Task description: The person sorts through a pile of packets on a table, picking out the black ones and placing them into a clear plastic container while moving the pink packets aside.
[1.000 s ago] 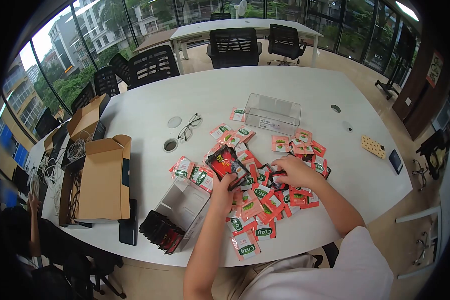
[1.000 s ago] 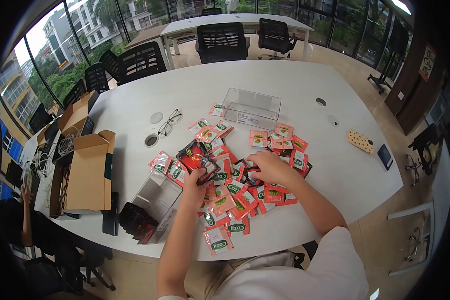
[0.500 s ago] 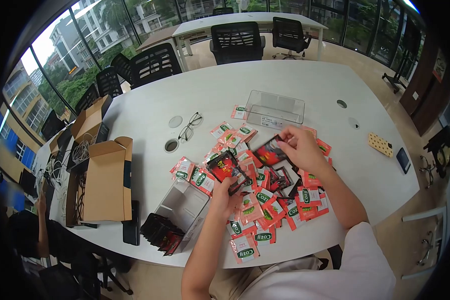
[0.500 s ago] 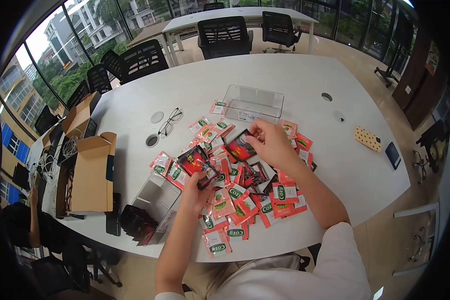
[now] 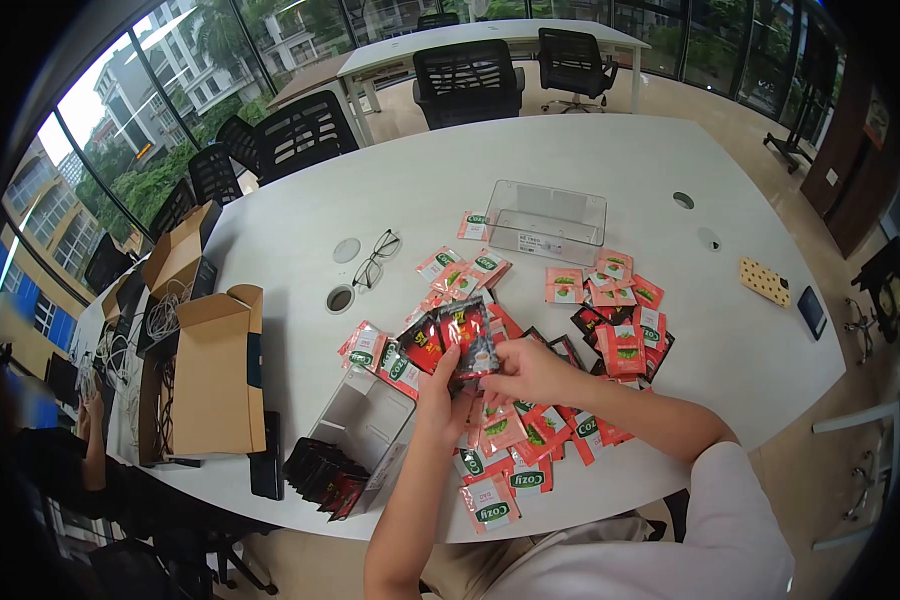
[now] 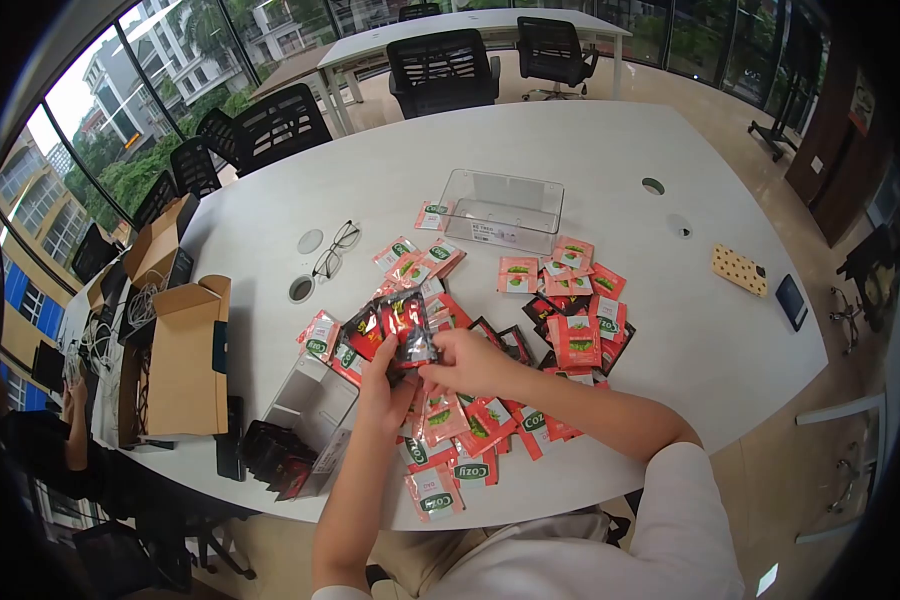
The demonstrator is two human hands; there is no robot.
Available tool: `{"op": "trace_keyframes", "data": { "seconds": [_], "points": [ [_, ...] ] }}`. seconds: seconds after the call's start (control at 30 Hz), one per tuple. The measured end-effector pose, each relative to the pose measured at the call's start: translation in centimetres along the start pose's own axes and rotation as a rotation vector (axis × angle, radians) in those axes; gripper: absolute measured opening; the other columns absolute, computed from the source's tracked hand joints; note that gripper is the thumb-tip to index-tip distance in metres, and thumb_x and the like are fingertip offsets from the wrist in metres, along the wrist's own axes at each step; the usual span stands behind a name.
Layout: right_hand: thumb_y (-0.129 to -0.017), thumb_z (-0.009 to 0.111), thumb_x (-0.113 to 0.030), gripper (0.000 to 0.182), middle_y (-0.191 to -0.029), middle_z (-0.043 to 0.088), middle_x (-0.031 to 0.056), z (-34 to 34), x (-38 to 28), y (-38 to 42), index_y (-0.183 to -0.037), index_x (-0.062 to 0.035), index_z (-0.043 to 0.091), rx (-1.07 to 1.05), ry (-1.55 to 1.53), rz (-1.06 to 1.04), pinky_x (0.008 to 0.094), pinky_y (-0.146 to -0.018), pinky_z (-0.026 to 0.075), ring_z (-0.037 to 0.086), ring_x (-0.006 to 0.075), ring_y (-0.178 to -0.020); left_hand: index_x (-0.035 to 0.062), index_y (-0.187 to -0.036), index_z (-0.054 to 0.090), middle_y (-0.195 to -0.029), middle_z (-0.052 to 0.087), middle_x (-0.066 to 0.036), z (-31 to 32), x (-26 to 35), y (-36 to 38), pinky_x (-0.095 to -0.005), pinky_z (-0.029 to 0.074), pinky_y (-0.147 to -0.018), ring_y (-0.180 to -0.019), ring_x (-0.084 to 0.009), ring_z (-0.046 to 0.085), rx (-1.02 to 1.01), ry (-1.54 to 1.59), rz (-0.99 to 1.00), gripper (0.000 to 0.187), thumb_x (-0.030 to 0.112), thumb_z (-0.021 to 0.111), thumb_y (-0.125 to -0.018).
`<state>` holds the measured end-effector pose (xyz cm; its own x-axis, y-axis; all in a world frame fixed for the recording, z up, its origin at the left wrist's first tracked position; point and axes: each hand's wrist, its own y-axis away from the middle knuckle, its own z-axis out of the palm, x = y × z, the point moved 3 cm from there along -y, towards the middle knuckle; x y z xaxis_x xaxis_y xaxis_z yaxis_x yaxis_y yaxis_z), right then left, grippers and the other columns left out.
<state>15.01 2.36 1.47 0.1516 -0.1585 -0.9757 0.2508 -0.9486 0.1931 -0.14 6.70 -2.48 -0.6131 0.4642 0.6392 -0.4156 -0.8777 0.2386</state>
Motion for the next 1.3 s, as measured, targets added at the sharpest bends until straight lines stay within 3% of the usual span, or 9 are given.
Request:
{"op": "trace_keyframes", "data": {
  "seconds": [0.07, 0.17, 0.27, 0.47, 0.57, 0.67, 0.87, 0.97, 1.3],
  "points": [
    [-0.092, 0.066, -0.014, 0.017, -0.070, 0.069, 0.0116, 0.6, -0.2, 0.5, -0.094, 0.0017, 0.060, -0.009, 0.084, -0.010, 0.0318, -0.059, 0.055, 0.072, 0.0189, -0.068, 0.0055, -0.116, 0.057, -0.107, 0.068, -0.007, 0.6, -0.1, 0.4, -0.0370, 0.055, -0.080, -0.095, -0.0193, 0.067, -0.040, 0.000, -0.027, 0.022, 0.013, 0.062, -0.096],
    [-0.090, 0.069, -0.022, 0.023, -0.065, 0.066, 0.0120, 0.3, -1.3, 1.2, -0.089, -0.0001, 0.061, 0.105, 0.718, -0.202, 0.0365, -0.056, 0.054, 0.069, 0.0245, -0.060, 0.0042, -0.116, 0.057, -0.105, 0.068, -0.008, 0.8, -0.6, 0.2, -0.0370, 0.056, -0.077, -0.095, -0.0202, 0.067, -0.047, -0.011, -0.016, 0.023, 0.014, 0.062, -0.096],
    [-0.087, 0.071, -0.031, 0.031, -0.060, 0.063, 0.0129, 0.4, -1.2, 1.8, -0.084, -0.0023, 0.061, 0.188, 0.908, -0.279, 0.0408, -0.056, 0.052, 0.066, 0.0307, -0.058, 0.0031, -0.119, 0.056, -0.109, 0.068, -0.010, 1.3, -0.6, 0.4, -0.0384, 0.057, -0.081, -0.098, -0.0228, 0.067, -0.094, -0.026, -0.054, 0.025, 0.015, 0.060, -0.097],
    [-0.085, 0.074, -0.036, 0.033, -0.057, 0.062, 0.0103, -0.2, -2.2, 2.5, -0.085, -0.0045, 0.063, 0.237, 1.018, -0.292, 0.0408, -0.057, 0.053, 0.065, 0.0311, -0.056, -0.0019, -0.121, 0.054, -0.118, 0.067, -0.016, 1.5, -0.4, 0.6, -0.0404, 0.054, -0.091, -0.107, -0.0281, 0.066, -0.120, 0.076, -0.144, 0.031, 0.015, 0.055, -0.095],
    [-0.083, 0.075, -0.035, 0.032, -0.060, 0.063, 0.0096, -0.9, -2.2, 2.6, -0.087, -0.0062, 0.064, 0.294, 0.985, -0.332, 0.0420, -0.057, 0.052, 0.065, 0.0312, -0.059, -0.0018, -0.119, 0.060, -0.112, 0.068, -0.013, 0.9, -0.4, 0.5, -0.0388, 0.050, -0.096, -0.103, -0.0266, 0.064, -0.101, 0.083, -0.199, 0.034, 0.018, 0.054, -0.092],
    [-0.083, 0.074, -0.035, 0.030, -0.070, 0.066, 0.0132, -3.1, -4.2, 3.2, -0.090, -0.0081, 0.063, 0.264, 0.995, -0.192, 0.0468, -0.064, 0.052, 0.068, 0.0346, -0.071, -0.0028, -0.116, 0.059, -0.106, 0.067, -0.012, 1.3, 0.0, 0.6, -0.0377, 0.051, -0.096, -0.102, -0.0262, 0.063, -0.083, 0.195, -0.135, 0.032, 0.017, 0.055, -0.092],
    [-0.075, 0.081, -0.025, 0.032, -0.095, 0.069, 0.0119, -9.8, -1.2, 2.7, -0.095, -0.0066, 0.066, 0.517, 1.477, -0.070, 0.0422, -0.079, 0.051, 0.067, 0.0304, -0.089, -0.0033, -0.118, 0.055, -0.108, 0.064, -0.011, 0.3, 0.4, 0.0, -0.0377, 0.052, -0.095, -0.103, -0.0247, 0.062, -0.082, 0.268, -0.147, 0.031, 0.013, 0.055, -0.092],
    [-0.074, 0.081, -0.023, 0.031, -0.096, 0.069, 0.0118, -11.6, 0.3, 1.8, -0.097, -0.0074, 0.067, 0.498, 1.451, 0.101, 0.0448, -0.082, 0.051, 0.068, 0.0302, -0.091, -0.0031, -0.119, 0.055, -0.110, 0.065, -0.011, 0.5, 0.4, 0.0, -0.0378, 0.052, -0.095, -0.103, -0.0237, 0.063, -0.083, 0.259, -0.131, 0.030, 0.013, 0.055, -0.093],
    [-0.080, 0.068, -0.010, 0.016, -0.091, 0.069, 0.0135, -13.9, 2.6, 0.9, -0.095, -0.0073, 0.070, 0.524, 1.502, 0.164, 0.0470, -0.081, 0.048, 0.068, 0.0301, -0.091, -0.0050, -0.120, 0.053, -0.110, 0.065, -0.012, 0.3, 0.2, -0.3, -0.0395, 0.051, -0.097, -0.102, -0.0250, 0.063, -0.081, 0.271, -0.122, 0.032, 0.012, 0.056, -0.093]
  ]
}}
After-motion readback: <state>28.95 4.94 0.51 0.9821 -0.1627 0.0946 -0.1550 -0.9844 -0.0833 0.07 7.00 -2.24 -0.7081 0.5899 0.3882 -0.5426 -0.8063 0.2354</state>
